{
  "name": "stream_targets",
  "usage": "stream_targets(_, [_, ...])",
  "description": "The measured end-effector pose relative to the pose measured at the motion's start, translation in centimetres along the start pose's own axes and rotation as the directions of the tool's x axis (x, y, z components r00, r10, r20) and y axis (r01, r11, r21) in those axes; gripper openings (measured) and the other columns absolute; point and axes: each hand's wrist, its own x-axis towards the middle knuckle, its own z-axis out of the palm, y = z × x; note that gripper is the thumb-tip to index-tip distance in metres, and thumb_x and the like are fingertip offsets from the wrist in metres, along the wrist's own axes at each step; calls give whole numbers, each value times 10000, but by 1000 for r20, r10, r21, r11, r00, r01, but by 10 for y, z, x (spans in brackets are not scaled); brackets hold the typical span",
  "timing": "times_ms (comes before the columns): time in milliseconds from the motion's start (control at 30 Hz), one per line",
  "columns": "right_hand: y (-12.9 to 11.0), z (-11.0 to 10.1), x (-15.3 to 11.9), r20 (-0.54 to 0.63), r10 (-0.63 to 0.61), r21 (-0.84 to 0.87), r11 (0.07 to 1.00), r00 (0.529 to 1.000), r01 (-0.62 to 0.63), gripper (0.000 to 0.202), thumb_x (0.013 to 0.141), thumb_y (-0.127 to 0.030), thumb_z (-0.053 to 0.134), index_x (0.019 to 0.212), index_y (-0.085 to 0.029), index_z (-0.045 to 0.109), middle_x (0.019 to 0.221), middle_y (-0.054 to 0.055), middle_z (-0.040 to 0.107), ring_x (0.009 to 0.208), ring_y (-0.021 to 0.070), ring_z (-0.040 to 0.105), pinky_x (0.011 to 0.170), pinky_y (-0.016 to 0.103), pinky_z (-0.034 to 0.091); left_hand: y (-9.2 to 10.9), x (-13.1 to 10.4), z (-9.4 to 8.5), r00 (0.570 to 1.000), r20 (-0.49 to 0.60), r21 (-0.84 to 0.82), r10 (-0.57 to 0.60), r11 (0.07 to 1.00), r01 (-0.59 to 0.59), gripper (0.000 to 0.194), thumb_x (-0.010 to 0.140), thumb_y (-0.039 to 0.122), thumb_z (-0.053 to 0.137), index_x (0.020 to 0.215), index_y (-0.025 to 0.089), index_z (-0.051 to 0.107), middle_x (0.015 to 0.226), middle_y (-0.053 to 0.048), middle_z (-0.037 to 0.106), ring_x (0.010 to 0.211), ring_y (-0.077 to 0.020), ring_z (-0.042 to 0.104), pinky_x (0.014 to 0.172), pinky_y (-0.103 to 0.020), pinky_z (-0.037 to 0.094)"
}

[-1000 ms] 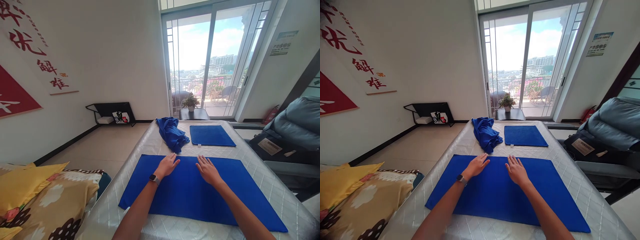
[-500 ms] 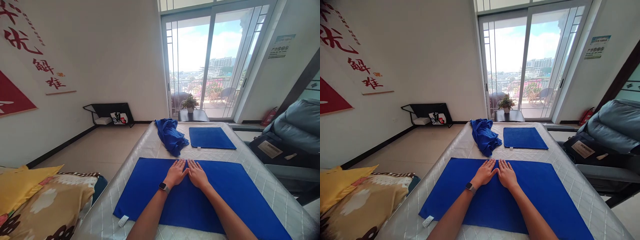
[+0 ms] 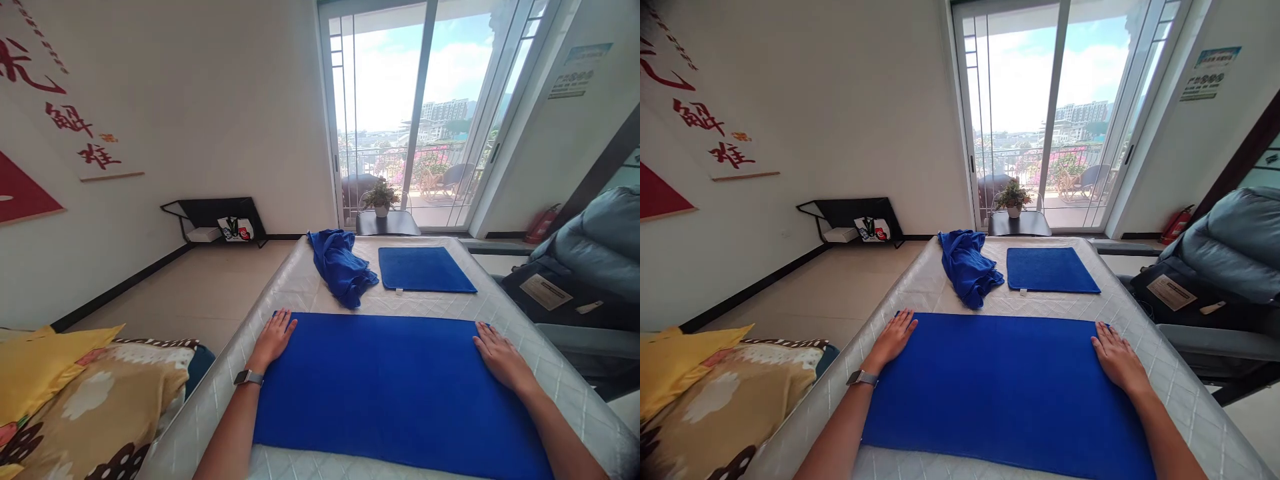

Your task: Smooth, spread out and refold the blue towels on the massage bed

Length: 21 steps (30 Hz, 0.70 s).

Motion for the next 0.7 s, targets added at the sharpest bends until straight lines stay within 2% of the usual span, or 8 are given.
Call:
stream_targets(100, [14, 4, -1, 1, 40, 18, 999, 999, -40, 725, 958, -470, 101, 1537, -80, 298, 1595, 91, 288, 1479, 258, 230, 1194, 501, 255, -9, -2, 1, 999, -11, -21, -41, 999, 41, 692, 1023, 581, 203, 1536, 132, 319, 1583, -135, 317, 1475, -259, 256, 1201, -472, 230])
stream_targets(333, [14, 5, -1, -18, 29, 44, 999, 999, -28, 726, 965, -508, 109, 1527, -106, 334, 1581, 89, 324, 1473, 256, 253, 1189, 502, 273, -8, -3, -1, 999, 22, -27, -44, 999, 44, 751, 1002, 639, 171, 1541, 133, 305, 1603, -144, 264, 1488, -254, 215, 1209, -463, 190])
stream_targets(500, [16, 5, -1, -32, 30, 14, 999, 999, -30, 703, 964, -479, 128, 1511, -105, 365, 1565, 105, 356, 1461, 272, 284, 1174, 523, 292, -6, -3, -4, 999, 1, -3, -36, 999, 36, 744, 1003, 634, 172, 1529, 134, 336, 1593, -154, 292, 1477, -269, 248, 1199, -466, 217])
stream_targets(600, [5, -2, -6, -79, 19, -21, 1000, 997, -20, 686, 964, -435, 127, 1494, -87, 390, 1544, 129, 391, 1453, 287, 301, 1169, 550, 286, -1, -3, -6, 999, -6, 10, -43, 999, 43, 745, 1000, 639, 182, 1528, 138, 340, 1589, -147, 306, 1473, -276, 261, 1196, -466, 225])
stream_targets(700, [-28, -15, -15, -155, -66, -41, 997, 986, 61, 684, 969, -428, 129, 1498, -74, 380, 1533, 148, 404, 1459, 283, 287, 1188, 532, 252, 3, -3, -7, 999, -19, 18, -49, 999, 49, 763, 995, 648, 174, 1530, 129, 335, 1586, -152, 311, 1473, -287, 257, 1194, -473, 225])
